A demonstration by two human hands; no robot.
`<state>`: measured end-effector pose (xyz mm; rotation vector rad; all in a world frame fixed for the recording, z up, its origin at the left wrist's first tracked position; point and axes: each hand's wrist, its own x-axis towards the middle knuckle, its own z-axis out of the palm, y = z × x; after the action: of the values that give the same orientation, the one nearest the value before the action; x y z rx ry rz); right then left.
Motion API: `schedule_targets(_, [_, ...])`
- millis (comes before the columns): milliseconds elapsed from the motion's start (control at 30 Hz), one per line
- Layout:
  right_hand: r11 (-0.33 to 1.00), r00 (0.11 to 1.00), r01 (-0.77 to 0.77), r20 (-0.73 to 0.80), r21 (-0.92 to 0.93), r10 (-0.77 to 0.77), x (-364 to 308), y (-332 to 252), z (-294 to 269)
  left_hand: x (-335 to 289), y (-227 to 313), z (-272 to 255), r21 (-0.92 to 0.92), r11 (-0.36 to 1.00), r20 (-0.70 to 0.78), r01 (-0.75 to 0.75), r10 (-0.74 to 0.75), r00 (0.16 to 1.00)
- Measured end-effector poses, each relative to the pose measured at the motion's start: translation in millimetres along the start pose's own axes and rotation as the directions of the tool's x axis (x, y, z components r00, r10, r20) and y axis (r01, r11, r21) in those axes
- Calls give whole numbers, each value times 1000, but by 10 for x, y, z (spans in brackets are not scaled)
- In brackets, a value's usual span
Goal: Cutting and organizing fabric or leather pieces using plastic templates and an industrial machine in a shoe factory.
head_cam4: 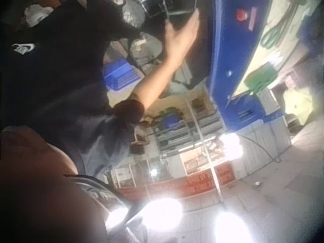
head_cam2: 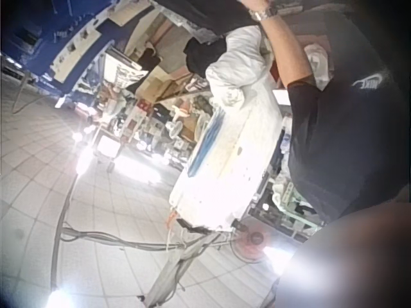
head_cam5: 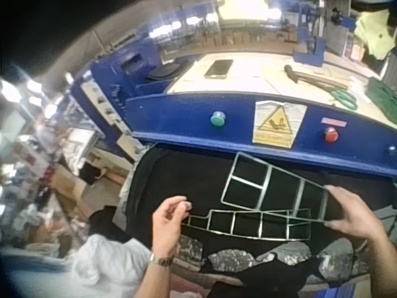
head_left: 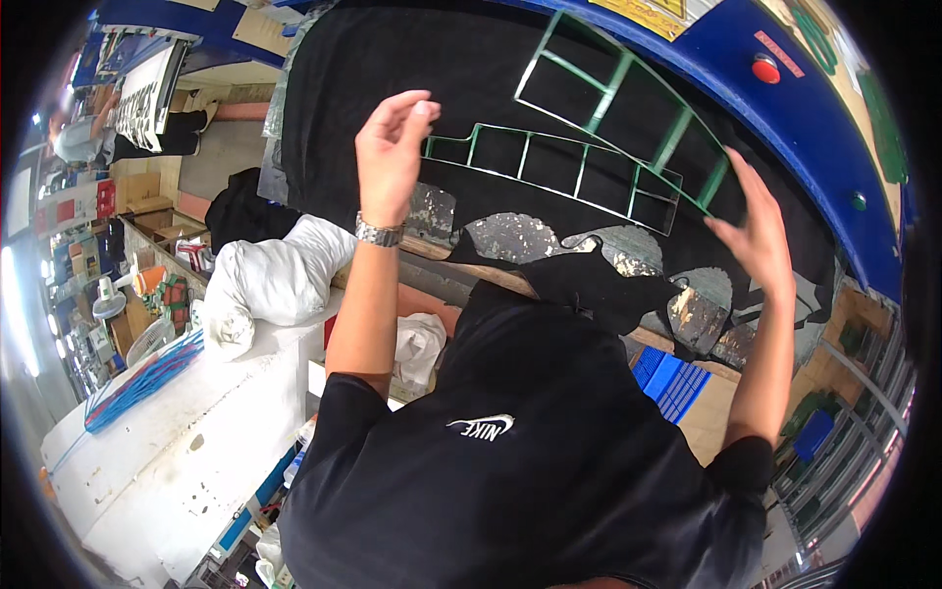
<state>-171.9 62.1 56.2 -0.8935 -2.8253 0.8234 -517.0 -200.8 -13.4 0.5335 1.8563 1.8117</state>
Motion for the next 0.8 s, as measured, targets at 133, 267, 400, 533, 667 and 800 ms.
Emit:
schedule_targets(133, [991, 974, 135, 179, 14, -135, 676, 195, 264, 72, -150, -275, 81, 997, -51, 18, -14, 999])
schedule_targets(267, [990, 954, 135, 274, -32, -121, 1127, 326, 545, 129, -318, -356, 259, 964, -4, -51, 54, 999])
schedule_targets(400, [989, 927, 141, 357, -47, -115, 1335, 397, 742, 176, -397, -339, 386, 920, 32, -62, 54, 998])
schedule_targets(533, [994, 910, 99, 410, -53, -69, 1350, 375, 732, 266, -447, -284, 524, 833, 127, -179, 131, 983])
schedule_targets(667, [999, 926, 40, 377, -26, -27, 1279, 607, 652, 435, -577, -161, 596, 737, 292, -318, 170, 941])
schedule_targets(800, [990, 997, -63, 40, -124, 68, 866, 1061, 532, 538, -702, -140, 763, 584, 321, -278, 31, 947])
